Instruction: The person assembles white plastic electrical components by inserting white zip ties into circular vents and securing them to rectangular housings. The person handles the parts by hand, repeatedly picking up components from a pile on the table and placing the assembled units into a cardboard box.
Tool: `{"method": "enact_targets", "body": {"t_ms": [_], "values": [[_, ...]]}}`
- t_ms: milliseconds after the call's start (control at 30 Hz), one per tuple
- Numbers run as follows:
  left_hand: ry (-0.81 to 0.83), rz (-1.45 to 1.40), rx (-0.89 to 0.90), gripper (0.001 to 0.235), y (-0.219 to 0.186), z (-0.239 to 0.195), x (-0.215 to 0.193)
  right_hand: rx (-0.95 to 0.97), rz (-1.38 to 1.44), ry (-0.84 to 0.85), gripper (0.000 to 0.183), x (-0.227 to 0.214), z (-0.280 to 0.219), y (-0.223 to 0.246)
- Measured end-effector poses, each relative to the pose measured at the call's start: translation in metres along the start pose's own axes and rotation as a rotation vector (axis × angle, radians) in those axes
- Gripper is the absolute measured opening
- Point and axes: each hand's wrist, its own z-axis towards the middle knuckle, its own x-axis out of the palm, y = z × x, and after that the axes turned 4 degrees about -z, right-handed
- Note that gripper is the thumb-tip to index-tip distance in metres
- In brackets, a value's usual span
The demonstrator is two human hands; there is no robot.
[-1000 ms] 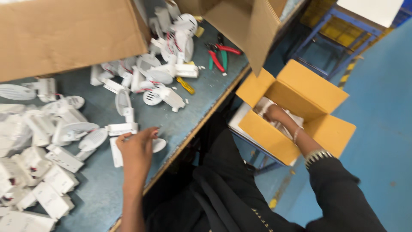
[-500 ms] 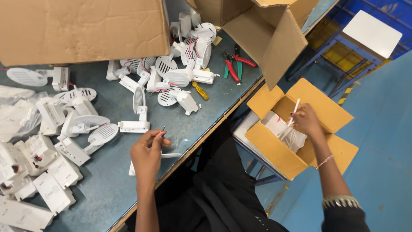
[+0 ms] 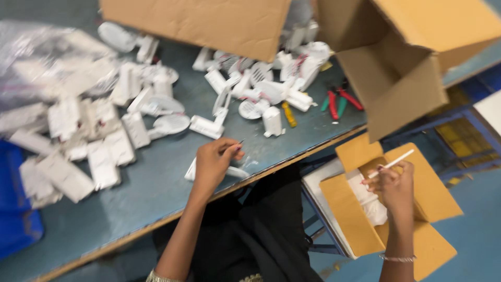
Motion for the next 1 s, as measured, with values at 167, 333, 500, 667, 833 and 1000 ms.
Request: {"method": "enact_targets", "body": {"t_ms": [167, 333, 500, 667, 833, 1000], "values": [[0.029, 0.034, -0.025, 0.017, 0.006, 0.005, -0.008, -0.183, 0.399, 0.493, 0.027, 0.083, -0.019, 0.062], [0.036, -0.029, 0.033, 0.017, 0.010, 0.005, -0.008, -0.299, 0.494, 0.616, 0.021, 0.189, -0.014, 0.098], [0.044, -0.011, 0.056, 0.017, 0.011, 0.005, -0.007, -0.432, 0.480, 0.669, 0.018, 0.235, -0.017, 0.118], [0.039, 0.001, 0.013, 0.016, 0.008, 0.004, -0.009, -0.368, 0.504, 0.611, 0.019, 0.242, -0.021, 0.121], [0.034, -0.014, 0.014, 0.016, 0.007, 0.004, -0.008, -0.265, 0.567, 0.625, 0.020, 0.247, -0.025, 0.119], [0.032, 0.013, 0.039, 0.017, 0.006, 0.003, -0.009, -0.250, 0.553, 0.635, 0.016, 0.255, -0.025, 0.116]]}}
